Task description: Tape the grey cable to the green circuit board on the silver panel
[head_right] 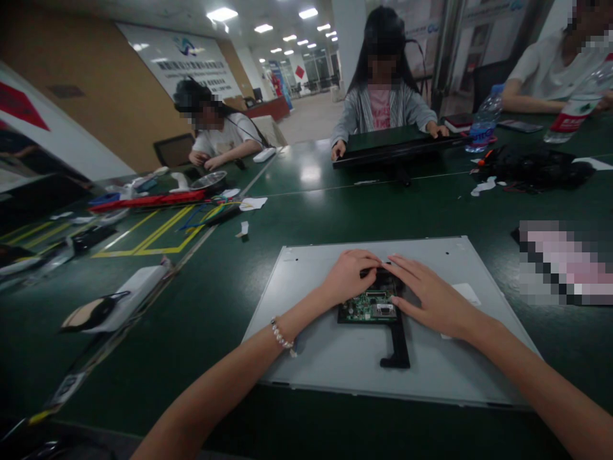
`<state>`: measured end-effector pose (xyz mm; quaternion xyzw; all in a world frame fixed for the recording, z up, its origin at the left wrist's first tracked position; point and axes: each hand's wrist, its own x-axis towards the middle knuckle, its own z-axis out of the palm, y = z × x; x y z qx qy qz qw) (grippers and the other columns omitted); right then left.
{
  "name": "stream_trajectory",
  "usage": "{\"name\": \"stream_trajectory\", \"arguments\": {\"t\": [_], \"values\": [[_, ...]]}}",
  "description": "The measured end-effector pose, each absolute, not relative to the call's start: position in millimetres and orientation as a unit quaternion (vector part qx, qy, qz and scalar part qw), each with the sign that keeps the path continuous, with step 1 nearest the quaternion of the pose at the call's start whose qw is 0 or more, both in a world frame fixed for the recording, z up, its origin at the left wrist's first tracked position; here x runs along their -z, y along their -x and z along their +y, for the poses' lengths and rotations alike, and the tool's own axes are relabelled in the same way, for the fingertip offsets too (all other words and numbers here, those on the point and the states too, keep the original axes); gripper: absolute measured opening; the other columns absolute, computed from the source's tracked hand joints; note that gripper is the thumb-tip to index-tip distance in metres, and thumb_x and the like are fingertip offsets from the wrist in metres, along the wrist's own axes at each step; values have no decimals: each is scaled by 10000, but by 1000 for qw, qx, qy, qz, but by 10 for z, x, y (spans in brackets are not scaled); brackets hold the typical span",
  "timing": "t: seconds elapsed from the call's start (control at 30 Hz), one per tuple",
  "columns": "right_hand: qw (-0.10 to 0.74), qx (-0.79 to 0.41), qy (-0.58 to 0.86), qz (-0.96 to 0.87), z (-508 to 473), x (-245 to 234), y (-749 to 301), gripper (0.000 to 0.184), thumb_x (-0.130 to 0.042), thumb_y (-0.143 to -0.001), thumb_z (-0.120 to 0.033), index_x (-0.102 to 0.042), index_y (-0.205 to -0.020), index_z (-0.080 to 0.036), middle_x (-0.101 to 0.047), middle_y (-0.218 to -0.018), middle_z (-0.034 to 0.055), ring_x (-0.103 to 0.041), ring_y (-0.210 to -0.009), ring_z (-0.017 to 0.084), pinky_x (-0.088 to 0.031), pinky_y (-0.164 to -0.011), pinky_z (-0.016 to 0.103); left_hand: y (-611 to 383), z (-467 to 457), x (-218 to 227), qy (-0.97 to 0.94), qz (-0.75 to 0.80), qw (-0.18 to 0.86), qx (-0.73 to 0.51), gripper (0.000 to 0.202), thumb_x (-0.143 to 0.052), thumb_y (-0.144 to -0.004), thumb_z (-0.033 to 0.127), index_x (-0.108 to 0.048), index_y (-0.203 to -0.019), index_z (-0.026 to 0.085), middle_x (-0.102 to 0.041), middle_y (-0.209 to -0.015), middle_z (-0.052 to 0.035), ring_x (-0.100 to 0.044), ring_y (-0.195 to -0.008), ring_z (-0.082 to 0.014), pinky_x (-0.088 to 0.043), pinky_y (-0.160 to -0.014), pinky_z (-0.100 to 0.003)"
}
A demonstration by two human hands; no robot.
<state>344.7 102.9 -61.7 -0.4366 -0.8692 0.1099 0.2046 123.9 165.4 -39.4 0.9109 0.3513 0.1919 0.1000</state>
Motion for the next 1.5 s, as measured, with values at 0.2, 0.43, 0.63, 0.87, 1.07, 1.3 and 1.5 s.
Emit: {"name": "stream_trajectory", "arguments": {"t": [0.2, 0.43, 0.63, 0.87, 1.07, 1.3, 1.5], "values": [[182, -134, 435, -872, 994, 606, -3461, 796, -511, -869, -544, -141, -1531, -301, -264, -1570, 62, -303, -1402, 303, -346, -1104, 512, -1238, 1659, 395, -906, 355, 120, -199, 230, -496, -884, 175, -717, -949, 185, -724, -985, -60, -652, -945, -180, -483, -894, -343], [182, -156, 437, -867, 958, 555, -3453, 933, -595, -804, -570, -75, -1535, -310, -138, -1605, 70, -254, -1417, 332, -329, -1104, 536, -1214, 1694, 303, -903, 370, 104, -192, 237, -480, -919, 210, -712, -942, 172, -729, -962, -61, -658, -919, -178, -484, -883, -316], [202, -156, 426, -868, 937, 546, -3457, 829, -525, -880, -470, -46, -1535, -298, -145, -1604, 68, -244, -1425, 306, -310, -1118, 522, -636, 2153, -62, -844, 505, -21, -179, 244, -471, -905, 224, -698, -982, 182, -706, -1026, -58, -642, -976, -198, -467, -905, -313], [218, -136, 432, -864, 947, 555, -3446, 685, -410, -951, -387, -68, -1535, -286, -223, -1585, 70, -270, -1417, 283, -302, -1126, 504, 767, 2590, -76, -576, 791, -94, -183, 370, -466, -888, 223, -556, -1236, 137, -564, -1185, -181, -603, -1053, -295, -475, -886, -392], [220, -135, 436, -862, 958, 587, -3443, 658, -389, -963, -385, -80, -1534, -281, -245, -1576, 78, -280, -1413, 279, -300, -1125, 511, 1492, 2674, 175, -503, 834, -48, -222, 493, -553, -822, 199, -501, -1307, 123, -443, -1328, -201, -566, -1103, -294, -449, -933, -388], [225, -137, 441, -858, 953, 579, -3441, 629, -368, -974, -376, -87, -1531, -292, -263, -1571, 68, -293, -1409, 266, -290, -1131, 505, 1681, 2775, 433, -551, 799, -50, -236, 360, -504, -795, 128, -646, -1122, 75, -664, -1102, -141, -591, -1032, -223, -419, -932, -295], [226, -148, 438, -858, 961, 587, -3434, 623, -363, -977, -377, -87, -1529, -292, -275, -1562, 74, -287, -1413, 254, -275, -1141, 502, 1705, 2706, 455, -550, 792, -67, -257, 323, -467, -807, 142, -700, -1020, 76, -715, -1010, -123, -627, -947, -202, -440, -860, -270]]}}
